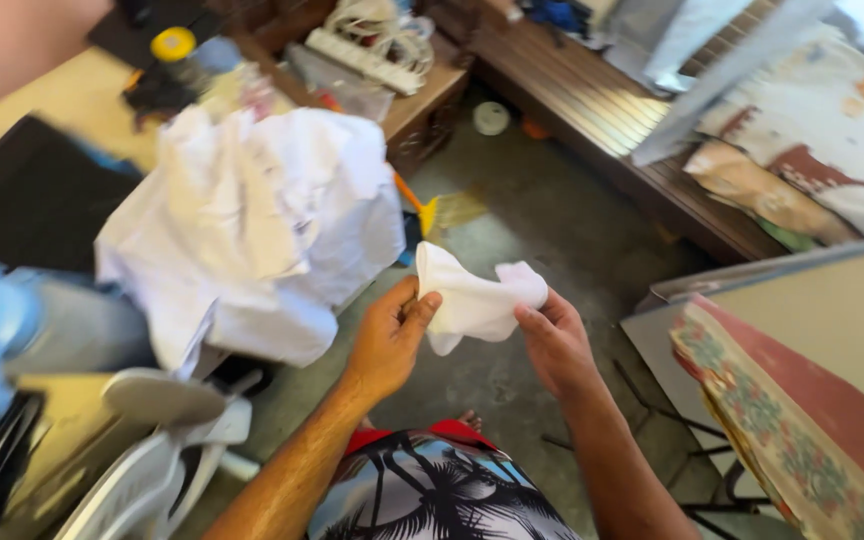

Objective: Ironing a white undershirt on an ironing board.

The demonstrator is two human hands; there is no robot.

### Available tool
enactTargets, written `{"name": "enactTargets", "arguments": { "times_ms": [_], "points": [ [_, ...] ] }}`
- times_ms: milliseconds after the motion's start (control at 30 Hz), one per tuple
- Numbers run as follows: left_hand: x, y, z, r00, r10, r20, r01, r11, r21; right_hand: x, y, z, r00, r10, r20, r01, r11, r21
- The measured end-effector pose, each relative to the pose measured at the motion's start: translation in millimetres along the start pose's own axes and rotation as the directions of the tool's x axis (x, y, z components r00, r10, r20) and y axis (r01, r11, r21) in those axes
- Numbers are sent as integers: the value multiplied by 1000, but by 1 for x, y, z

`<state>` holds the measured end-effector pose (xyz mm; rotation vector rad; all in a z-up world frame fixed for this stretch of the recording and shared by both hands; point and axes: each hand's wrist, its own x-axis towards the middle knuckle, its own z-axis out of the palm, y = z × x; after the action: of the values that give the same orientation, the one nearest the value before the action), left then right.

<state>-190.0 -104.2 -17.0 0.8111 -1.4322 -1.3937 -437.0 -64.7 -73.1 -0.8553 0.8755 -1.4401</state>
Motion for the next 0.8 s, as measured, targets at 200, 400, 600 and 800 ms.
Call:
{"name": "enactTargets", "arguments": {
  "times_ms": [200, 400, 600, 800],
  "points": [
    [37, -8, 81, 968, -215, 133, 204, 975, 92, -28, -48, -81, 992, -54, -118, 73, 983, 168],
    [69, -55, 149, 968, -113, 223, 80, 985, 152, -41, -88, -147, 958, -134, -254, 182, 968, 175],
    [98, -55, 201, 914, -195, 355, 264, 952, -157, -43, -105, -195, 939, -136, -316, 206, 958, 201],
    [137, -88, 212, 917, -242, 318, 241, 970, 43, -11, -100, -233, 895, -115, -431, 162, 984, 75]
  ]
}}
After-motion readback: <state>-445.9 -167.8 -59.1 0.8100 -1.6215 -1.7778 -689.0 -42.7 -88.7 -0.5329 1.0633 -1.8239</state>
